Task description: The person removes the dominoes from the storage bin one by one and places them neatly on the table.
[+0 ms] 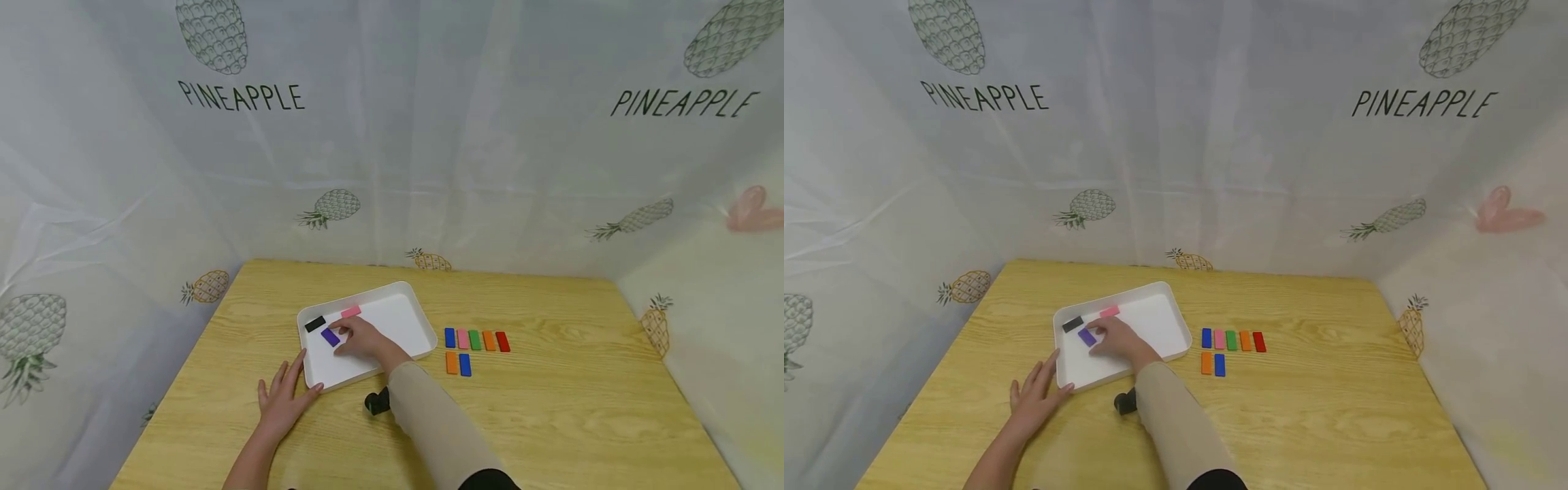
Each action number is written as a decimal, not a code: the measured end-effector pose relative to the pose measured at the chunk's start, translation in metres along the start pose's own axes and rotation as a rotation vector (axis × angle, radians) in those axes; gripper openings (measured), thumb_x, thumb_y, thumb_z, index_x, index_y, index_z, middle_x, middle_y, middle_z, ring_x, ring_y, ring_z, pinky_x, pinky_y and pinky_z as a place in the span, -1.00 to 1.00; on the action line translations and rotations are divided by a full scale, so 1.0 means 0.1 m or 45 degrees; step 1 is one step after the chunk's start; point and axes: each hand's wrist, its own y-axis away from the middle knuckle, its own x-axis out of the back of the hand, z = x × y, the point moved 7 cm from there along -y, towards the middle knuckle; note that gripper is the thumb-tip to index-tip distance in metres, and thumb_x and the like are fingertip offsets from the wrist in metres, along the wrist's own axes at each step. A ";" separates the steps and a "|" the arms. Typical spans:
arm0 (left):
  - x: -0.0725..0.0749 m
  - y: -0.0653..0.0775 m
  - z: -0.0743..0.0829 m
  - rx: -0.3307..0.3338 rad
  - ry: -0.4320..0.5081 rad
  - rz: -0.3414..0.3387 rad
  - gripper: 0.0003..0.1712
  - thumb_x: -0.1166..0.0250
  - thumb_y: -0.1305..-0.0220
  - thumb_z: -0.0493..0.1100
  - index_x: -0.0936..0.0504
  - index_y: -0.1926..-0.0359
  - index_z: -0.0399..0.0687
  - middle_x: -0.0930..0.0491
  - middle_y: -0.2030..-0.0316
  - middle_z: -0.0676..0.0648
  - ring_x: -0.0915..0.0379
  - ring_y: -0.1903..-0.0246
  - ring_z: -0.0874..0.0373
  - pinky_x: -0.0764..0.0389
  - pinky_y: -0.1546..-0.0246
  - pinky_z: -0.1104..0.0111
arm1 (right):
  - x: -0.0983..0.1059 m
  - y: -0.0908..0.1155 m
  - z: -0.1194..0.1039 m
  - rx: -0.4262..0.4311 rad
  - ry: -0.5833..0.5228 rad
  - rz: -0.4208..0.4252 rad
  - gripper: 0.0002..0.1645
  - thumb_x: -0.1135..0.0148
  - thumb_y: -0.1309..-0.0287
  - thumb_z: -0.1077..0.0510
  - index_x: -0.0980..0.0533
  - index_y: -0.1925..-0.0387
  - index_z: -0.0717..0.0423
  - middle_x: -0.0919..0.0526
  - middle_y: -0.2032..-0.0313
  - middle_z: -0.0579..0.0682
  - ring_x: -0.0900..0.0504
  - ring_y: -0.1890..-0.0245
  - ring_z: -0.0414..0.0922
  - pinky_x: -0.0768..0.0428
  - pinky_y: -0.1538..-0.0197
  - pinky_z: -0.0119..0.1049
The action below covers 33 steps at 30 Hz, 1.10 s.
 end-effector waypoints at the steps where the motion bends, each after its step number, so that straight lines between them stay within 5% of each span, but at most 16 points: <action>1: 0.00 0.00 0.00 0.003 -0.002 -0.001 -0.04 -0.26 -0.24 0.25 -0.04 -0.53 0.12 -0.25 -0.38 -0.26 0.21 -0.44 -0.28 0.56 -0.25 -0.27 | 0.00 -0.01 0.00 0.002 0.020 -0.004 -0.36 -0.53 0.02 0.14 -0.57 -0.16 -0.13 -0.50 0.21 -0.21 -0.44 0.30 -0.24 -0.44 0.16 -0.38; 10: 0.00 0.01 0.03 0.007 -0.005 0.002 -0.04 -0.26 -0.24 0.24 -0.05 -0.52 0.10 -0.21 -0.39 -0.29 0.21 -0.43 -0.30 0.56 -0.25 -0.28 | -0.03 -0.05 -0.06 0.035 0.245 -0.048 -0.35 -0.46 -0.09 0.05 -0.51 -0.25 -0.12 -0.51 0.21 -0.17 -0.43 0.22 -0.24 -0.44 0.04 -0.35; 33: 0.00 0.01 0.02 -0.003 -0.025 0.004 -0.04 -0.27 -0.25 0.23 -0.06 -0.52 0.05 -0.17 -0.41 -0.32 0.20 -0.42 -0.32 0.54 -0.23 -0.30 | -0.03 -0.03 -0.09 -0.069 0.357 -0.011 -0.38 -0.45 -0.08 -0.06 -0.52 -0.21 -0.29 -0.46 0.25 -0.21 -0.41 0.30 -0.26 -0.42 0.19 -0.38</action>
